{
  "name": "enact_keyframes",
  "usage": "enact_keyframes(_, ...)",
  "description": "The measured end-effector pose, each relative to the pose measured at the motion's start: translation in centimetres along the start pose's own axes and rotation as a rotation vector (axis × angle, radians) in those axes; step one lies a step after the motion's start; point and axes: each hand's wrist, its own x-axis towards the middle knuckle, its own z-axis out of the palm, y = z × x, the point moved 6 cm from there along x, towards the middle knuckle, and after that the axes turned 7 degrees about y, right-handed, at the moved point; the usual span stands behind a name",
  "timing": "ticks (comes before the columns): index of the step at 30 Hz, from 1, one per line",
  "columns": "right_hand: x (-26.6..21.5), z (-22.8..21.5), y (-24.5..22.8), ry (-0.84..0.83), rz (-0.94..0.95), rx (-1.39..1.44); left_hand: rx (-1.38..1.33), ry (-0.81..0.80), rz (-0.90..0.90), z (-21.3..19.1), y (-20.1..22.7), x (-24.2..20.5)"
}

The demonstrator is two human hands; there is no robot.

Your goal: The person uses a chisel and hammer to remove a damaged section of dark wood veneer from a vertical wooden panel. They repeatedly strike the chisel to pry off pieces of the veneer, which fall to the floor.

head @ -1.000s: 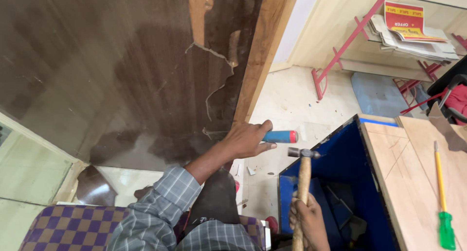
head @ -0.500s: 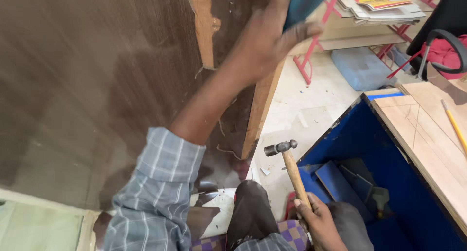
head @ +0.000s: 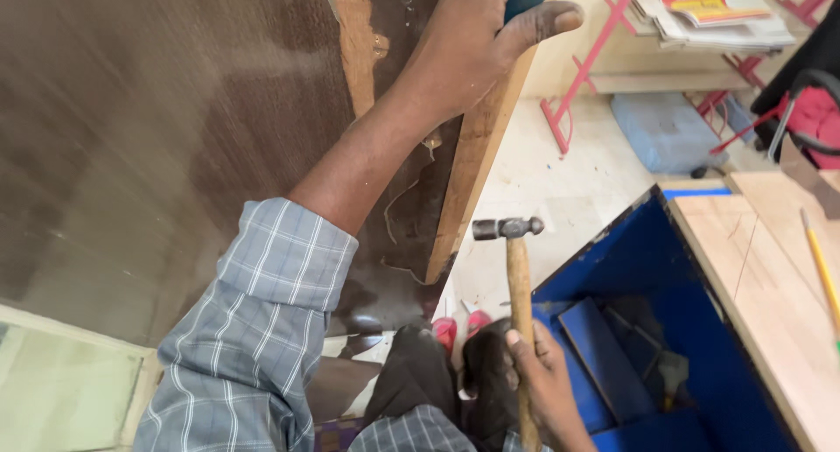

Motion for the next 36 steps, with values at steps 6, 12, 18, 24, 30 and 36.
enact_keyframes(6, 2.2, -4.0, 2.9, -0.058, 0.003, -0.040, 0.048, 0.002, -0.254, 1.0, -1.4, -1.9)
enact_keyframes(12, 4.6, -7.3, 3.2, -0.040, 0.003, -0.105, 0.041, 0.038, -0.201, 1.0, -0.2, -3.9)
enact_keyframes(18, 4.7, -6.0, -0.7, -0.066, -0.039, -0.089, 0.166, 0.085, -0.199, 2.1, -0.7, -4.4)
enact_keyframes(24, 3.9, -4.5, -13.0, -0.106, -0.357, -0.170, 0.210, 0.093, -0.234, 2.1, -0.3, -4.3)
enact_keyframes(30, 0.1, -4.1, -26.7, -0.043, -0.719, -0.244, 0.234, 0.032, -0.380, 2.5, 0.8, -4.2)
enact_keyframes(36, 0.4, -2.1, -31.8, -0.066, -0.606, -0.446, 0.262, -0.037, -0.384, 2.7, 0.9, -3.8)
